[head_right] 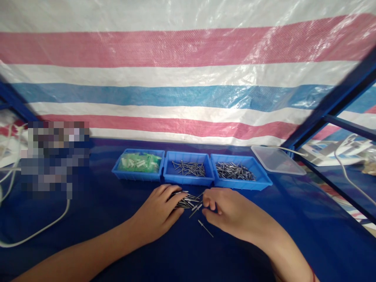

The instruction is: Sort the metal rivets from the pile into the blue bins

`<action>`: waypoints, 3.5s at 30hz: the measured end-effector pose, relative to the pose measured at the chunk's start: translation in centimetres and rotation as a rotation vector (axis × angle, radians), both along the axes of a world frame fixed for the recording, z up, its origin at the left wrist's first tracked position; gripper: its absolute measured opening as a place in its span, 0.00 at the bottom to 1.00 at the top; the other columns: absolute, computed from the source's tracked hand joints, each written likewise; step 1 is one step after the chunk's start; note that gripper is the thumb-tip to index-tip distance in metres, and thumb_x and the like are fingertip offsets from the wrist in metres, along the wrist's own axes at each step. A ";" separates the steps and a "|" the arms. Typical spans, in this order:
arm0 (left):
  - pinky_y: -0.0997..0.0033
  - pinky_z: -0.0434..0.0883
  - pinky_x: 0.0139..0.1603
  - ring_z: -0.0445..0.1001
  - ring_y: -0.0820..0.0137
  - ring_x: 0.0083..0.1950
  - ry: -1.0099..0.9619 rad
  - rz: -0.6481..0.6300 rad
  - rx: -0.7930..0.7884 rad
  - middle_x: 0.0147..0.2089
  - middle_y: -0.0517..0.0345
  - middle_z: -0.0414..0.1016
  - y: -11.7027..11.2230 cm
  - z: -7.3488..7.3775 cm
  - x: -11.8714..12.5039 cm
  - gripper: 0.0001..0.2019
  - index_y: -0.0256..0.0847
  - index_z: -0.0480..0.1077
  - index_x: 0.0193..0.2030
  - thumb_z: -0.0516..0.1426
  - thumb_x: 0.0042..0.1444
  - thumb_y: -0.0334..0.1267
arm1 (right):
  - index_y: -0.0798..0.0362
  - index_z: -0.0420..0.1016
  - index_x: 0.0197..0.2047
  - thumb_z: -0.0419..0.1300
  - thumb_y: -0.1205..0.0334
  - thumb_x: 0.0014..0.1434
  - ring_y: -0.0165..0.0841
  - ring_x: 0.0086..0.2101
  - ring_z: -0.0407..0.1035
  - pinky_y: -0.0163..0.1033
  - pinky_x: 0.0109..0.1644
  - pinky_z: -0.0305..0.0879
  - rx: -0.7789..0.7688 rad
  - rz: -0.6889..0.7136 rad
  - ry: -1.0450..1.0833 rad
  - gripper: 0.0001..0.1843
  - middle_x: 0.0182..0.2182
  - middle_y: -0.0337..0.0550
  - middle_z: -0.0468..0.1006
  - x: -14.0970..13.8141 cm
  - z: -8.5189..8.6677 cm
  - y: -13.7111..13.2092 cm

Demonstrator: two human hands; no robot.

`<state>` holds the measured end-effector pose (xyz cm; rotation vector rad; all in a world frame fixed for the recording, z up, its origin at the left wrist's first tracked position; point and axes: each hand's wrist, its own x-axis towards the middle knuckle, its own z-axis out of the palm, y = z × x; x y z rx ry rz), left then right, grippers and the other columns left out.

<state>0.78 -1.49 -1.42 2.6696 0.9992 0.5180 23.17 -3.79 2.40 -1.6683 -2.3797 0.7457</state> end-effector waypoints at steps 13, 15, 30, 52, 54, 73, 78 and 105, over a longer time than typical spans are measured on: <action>0.55 0.62 0.59 0.61 0.58 0.59 -0.123 -0.030 0.005 0.56 0.51 0.68 0.2 0.5 -0.1 0.18 0.41 0.67 0.55 0.55 0.60 0.44 | 0.52 0.63 0.26 0.52 0.74 0.52 0.28 0.26 0.63 0.34 0.29 0.51 0.014 0.118 0.006 0.08 0.25 0.37 0.71 -2.4 0.7 -0.7; 0.56 0.62 0.58 0.62 0.59 0.57 -0.171 -0.040 0.016 0.54 0.52 0.70 0.0 0.9 0.0 0.15 0.42 0.70 0.51 0.54 0.61 0.45 | 0.52 0.62 0.27 0.51 0.73 0.55 0.28 0.25 0.62 0.34 0.29 0.51 0.050 0.139 0.030 0.08 0.24 0.36 0.69 -2.5 1.0 -0.8; 0.69 0.67 0.46 0.70 0.68 0.43 -0.474 0.016 -0.205 0.39 0.55 0.73 0.4 1.0 -0.1 0.08 0.40 0.68 0.41 0.49 0.65 0.36 | 0.49 0.64 0.40 0.55 0.58 0.62 0.30 0.28 0.67 0.35 0.34 0.66 0.309 -0.153 0.700 0.05 0.28 0.38 0.71 -4.1 -1.0 -0.2; 0.73 0.66 0.38 0.68 0.72 0.35 -0.545 0.134 -0.191 0.34 0.60 0.71 0.6 1.1 -0.3 0.04 0.40 0.66 0.37 0.54 0.61 0.37 | 0.52 0.71 0.36 0.57 0.55 0.61 0.31 0.30 0.67 0.36 0.32 0.66 0.220 -0.224 0.759 0.09 0.30 0.41 0.72 -4.5 -1.3 0.3; 0.74 0.65 0.37 0.68 0.72 0.35 -0.563 0.139 -0.186 0.33 0.60 0.70 0.6 1.3 -0.3 0.03 0.40 0.66 0.36 0.54 0.61 0.36 | 0.51 0.71 0.35 0.55 0.57 0.62 0.30 0.30 0.67 0.35 0.32 0.65 0.277 -0.175 0.679 0.08 0.31 0.42 0.72 -4.6 -1.1 0.3; 0.61 0.68 0.48 0.70 0.60 0.47 0.115 0.026 -0.010 0.51 0.51 0.70 0.8 1.3 -1.0 0.23 0.39 0.68 0.53 0.56 0.57 0.53 | 0.56 0.76 0.34 0.55 0.53 0.55 0.38 0.25 0.66 0.39 0.28 0.54 0.632 -0.866 -0.213 0.16 0.24 0.47 0.73 8.3 -0.2 3.5; 0.61 0.70 0.47 0.70 0.60 0.46 0.190 -0.003 0.020 0.50 0.52 0.70 0.7 1.4 -0.8 0.19 0.38 0.68 0.53 0.57 0.59 0.46 | 0.52 0.75 0.31 0.54 0.55 0.58 0.30 0.24 0.66 0.34 0.30 0.59 0.503 -0.486 0.034 0.13 0.22 0.38 0.73 3.6 0.7 2.4; 0.73 0.67 0.43 0.69 0.70 0.41 -0.348 -0.032 -0.287 0.42 0.56 0.68 0.5 0.8 -0.4 0.09 0.40 0.71 0.44 0.51 0.64 0.39 | 0.53 0.73 0.36 0.56 0.53 0.61 0.25 0.21 0.45 0.34 0.25 0.44 0.052 -0.070 0.721 0.11 0.20 0.29 0.48 -3.7 -1.4 1.0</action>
